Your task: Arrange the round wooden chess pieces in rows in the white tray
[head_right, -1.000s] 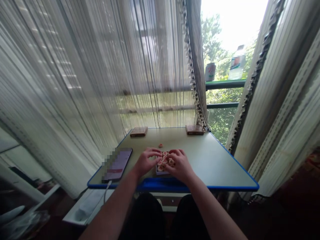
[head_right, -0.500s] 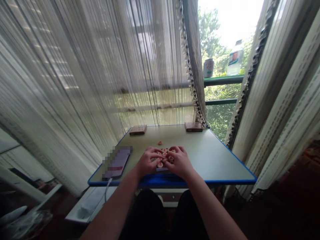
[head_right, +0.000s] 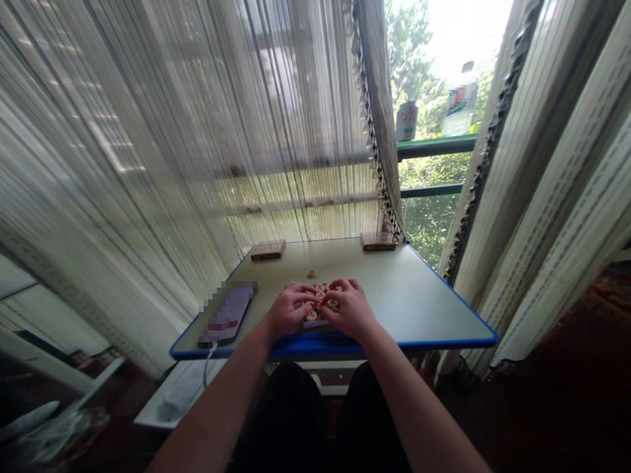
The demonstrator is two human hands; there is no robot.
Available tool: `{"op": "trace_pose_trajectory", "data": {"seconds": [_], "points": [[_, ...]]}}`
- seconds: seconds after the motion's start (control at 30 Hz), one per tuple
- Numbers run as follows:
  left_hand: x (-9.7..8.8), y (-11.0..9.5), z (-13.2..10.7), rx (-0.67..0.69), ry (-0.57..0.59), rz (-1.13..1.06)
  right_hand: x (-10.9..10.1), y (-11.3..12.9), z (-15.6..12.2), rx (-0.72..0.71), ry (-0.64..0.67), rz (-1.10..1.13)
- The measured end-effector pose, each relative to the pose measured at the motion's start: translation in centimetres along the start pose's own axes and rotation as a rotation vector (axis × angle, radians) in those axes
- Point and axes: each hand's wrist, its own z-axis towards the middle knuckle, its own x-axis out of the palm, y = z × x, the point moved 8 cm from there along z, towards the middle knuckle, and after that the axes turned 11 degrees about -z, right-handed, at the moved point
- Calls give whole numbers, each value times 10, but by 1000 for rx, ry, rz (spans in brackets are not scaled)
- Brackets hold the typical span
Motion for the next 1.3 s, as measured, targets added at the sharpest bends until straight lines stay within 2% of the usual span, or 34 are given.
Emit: {"op": "trace_pose_trajectory", "data": {"seconds": [0.23, 0.5, 0.57, 0.67, 0.8, 0.9, 0.97, 1.1, 1.2, 1.3], "points": [[3, 4, 0, -24, 46, 15, 2, -2, 0, -1, 3, -5], [3, 2, 1, -7, 37, 13, 1, -2, 0, 11, 17, 5], [0, 1, 1, -10, 7, 17, 0, -2, -1, 16, 9, 8], [-8, 7, 2, -45, -102, 46, 1, -4, -1, 23, -3, 18], [-17, 24, 5, -146, -211, 101, 4, -6, 1, 30, -11, 37], [-24, 44, 13, -287, -234, 102, 5, -12, 9, 61, 4, 52], [-25, 56, 25, -373, -192, 99, 8, -15, 20, 75, 50, 50], [-19, 78, 56, -492, -30, 137, 21, -24, 54, 81, 183, 26], [-14, 94, 73, -540, 12, 155, 40, -32, 77, 68, 301, 4], [-10, 109, 78, -574, 17, 133, 60, -42, 92, 90, 361, 13]]}}
